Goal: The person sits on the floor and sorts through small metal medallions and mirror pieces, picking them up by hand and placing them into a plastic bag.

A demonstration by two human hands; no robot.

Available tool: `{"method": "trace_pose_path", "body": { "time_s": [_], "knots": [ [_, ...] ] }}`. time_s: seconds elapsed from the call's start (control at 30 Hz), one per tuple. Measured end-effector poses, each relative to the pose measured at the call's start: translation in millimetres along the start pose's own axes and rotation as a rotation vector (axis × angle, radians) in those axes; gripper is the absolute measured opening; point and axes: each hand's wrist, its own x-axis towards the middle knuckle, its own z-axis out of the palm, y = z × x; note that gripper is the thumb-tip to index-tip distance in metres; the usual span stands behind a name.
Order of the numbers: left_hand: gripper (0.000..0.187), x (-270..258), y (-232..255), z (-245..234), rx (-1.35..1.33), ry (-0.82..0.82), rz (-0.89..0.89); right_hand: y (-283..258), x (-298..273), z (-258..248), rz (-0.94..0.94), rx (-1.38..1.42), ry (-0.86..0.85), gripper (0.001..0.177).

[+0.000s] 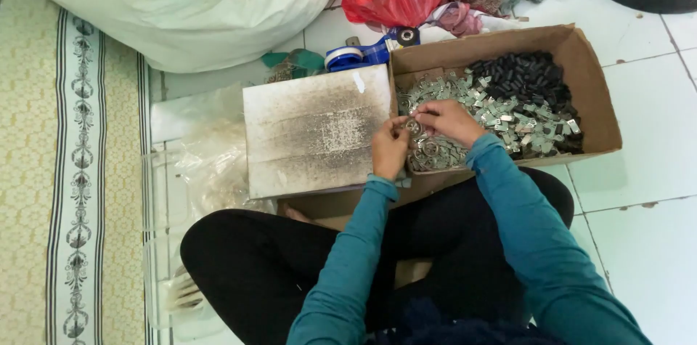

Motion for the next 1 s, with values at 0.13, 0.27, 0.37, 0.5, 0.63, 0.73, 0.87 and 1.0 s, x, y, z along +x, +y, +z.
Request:
{"method": "trace_pose_path", "body": {
  "time_s": [0.13,0.27,0.37,0.5,0.63,0.73,0.87,1.0],
  "knots": [
    [0.031,7.5,-35.5,-28.7,-0.051,0.115,0.007,-27.2,-15.4,27.4,-0.149,-0.016,-0.076,0.022],
    [0.027,-1.0,-47.0,-60.8,-0.055,0.235,0.023,-35.4,-17.2,72.0,-0.344,-0.212,-0.013,0.027],
    [0.025,-2.1,-51.1,-74.2,0.069,0.306,0.069,-24.3,-3.1,96.5,-0.542,-0.413,0.084,0.030],
    [0.025,3.2,-61.9,-90.0,0.377,0.411,0.167,-14.3,10.8,122.1,-0.756,-0.551,0.177,0.031],
    [0.029,12.3,-72.6,-98.6,0.494,0.441,0.211,-14.6,12.7,140.7,-0.776,-0.487,0.156,0.033],
    [0.039,15.1,-70.2,-103.2,0.512,0.444,0.250,-8.6,14.8,144.4,-0.807,-0.481,0.125,0.044],
    [0.038,18.1,-65.4,-102.9,0.531,0.424,0.275,-21.2,5.7,132.6,-0.750,-0.473,0.131,0.042],
    [0.031,14.9,-52.2,-87.1,0.501,0.388,0.328,-30.1,0.0,98.0,-0.568,-0.441,0.152,0.031]
  ]
}}
